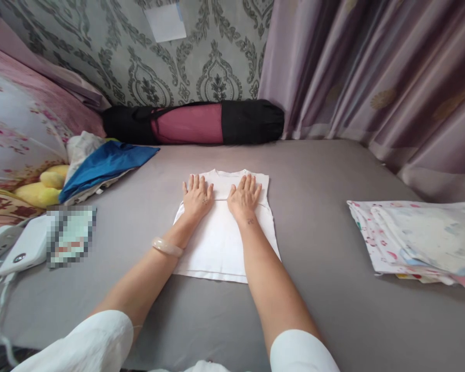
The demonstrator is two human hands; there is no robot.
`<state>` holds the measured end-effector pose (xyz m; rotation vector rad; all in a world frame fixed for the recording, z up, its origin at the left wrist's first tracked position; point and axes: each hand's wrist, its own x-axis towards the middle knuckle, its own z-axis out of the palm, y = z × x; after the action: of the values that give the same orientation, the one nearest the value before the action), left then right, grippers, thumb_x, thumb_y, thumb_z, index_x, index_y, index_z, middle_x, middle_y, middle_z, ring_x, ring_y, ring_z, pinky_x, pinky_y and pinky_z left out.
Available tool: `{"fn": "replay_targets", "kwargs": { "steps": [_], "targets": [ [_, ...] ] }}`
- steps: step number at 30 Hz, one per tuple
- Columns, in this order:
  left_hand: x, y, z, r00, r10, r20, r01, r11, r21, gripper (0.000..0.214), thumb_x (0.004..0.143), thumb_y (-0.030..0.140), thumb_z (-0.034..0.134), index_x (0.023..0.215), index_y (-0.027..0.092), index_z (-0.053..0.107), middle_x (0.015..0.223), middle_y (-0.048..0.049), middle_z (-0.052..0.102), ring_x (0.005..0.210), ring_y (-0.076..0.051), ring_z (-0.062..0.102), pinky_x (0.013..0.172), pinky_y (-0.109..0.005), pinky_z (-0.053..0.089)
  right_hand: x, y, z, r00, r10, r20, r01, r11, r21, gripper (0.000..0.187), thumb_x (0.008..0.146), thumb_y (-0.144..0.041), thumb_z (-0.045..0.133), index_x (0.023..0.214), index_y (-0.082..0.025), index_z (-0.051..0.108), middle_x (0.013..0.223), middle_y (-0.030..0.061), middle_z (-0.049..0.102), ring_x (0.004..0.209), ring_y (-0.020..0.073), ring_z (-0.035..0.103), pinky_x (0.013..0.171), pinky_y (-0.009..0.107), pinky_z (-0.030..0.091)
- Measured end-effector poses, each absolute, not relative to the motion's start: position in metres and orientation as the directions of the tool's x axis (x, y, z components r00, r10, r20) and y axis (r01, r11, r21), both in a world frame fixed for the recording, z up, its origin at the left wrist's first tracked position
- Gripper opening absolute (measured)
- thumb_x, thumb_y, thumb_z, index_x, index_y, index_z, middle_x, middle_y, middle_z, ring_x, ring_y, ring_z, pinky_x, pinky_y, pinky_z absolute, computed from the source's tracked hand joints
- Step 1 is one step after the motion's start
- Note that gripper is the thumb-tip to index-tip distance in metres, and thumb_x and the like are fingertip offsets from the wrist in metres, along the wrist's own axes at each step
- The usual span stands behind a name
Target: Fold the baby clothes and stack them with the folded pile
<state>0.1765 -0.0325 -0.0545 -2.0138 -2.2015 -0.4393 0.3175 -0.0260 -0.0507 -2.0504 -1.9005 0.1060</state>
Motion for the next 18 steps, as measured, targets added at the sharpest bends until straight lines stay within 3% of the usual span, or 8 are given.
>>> {"fn": "replay_targets", "kwargs": {
  "steps": [8, 13, 16, 18],
  "targets": [
    [0.173, -0.027, -0.055, -0.143, 0.98, 0.138, 0.976, 0.117, 0.181, 0.069, 0.097, 0.049, 0.017, 0.145, 0.004, 0.039, 0.154, -0.0197, 0.034, 0.146, -0.031, 0.024, 0.118, -0.048, 0.02, 0.326, -0.023, -0.055, 0.171, 0.975, 0.141, 0.954, -0.128, -0.27, 0.061, 0.099, -0.033, 0.024, 0.148, 0.002, 0.032, 0.155, 0.0208, 0.029, 0.145, 0.0298, 0.02, 0.118, 0.051, 0.01],
    [0.162, -0.026, -0.044, -0.145, 0.986, 0.081, 0.943, 0.114, 0.311, 0.063, 0.097, 0.048, 0.025, 0.142, 0.006, 0.041, 0.155, -0.0184, 0.032, 0.145, -0.029, 0.025, 0.117, -0.043, 0.024, 0.327, -0.021, -0.047, 0.154, 0.988, 0.03, 0.944, -0.139, -0.298, 0.063, 0.1, -0.036, 0.023, 0.15, 0.001, 0.027, 0.158, 0.0186, 0.023, 0.147, 0.0296, 0.014, 0.118, 0.051, 0.008],
    [0.146, -0.031, -0.034, -0.198, 0.977, 0.076, 0.918, 0.158, 0.364, 0.057, 0.095, 0.042, 0.037, 0.137, 0.005, 0.045, 0.146, -0.0222, 0.043, 0.137, -0.03, 0.039, 0.112, -0.037, 0.031, 0.345, -0.021, -0.038, 0.047, 0.997, -0.057, 0.938, -0.063, -0.341, 0.061, 0.099, -0.038, 0.028, 0.151, -0.005, 0.029, 0.159, 0.0161, 0.022, 0.147, 0.0268, 0.016, 0.119, 0.047, 0.012],
    [0.131, -0.039, -0.028, -0.231, 0.971, 0.057, 0.899, 0.19, 0.395, 0.052, 0.09, 0.039, 0.047, 0.13, 0.006, 0.05, 0.131, -0.0209, 0.056, 0.126, -0.029, 0.049, 0.106, -0.037, 0.037, 0.366, -0.026, -0.033, -0.025, 1.0, -0.007, 0.931, 0.021, -0.365, 0.058, 0.095, -0.034, 0.039, 0.148, -0.009, 0.036, 0.156, 0.0153, 0.03, 0.143, 0.0249, 0.027, 0.117, 0.038, 0.022]
  ]
}}
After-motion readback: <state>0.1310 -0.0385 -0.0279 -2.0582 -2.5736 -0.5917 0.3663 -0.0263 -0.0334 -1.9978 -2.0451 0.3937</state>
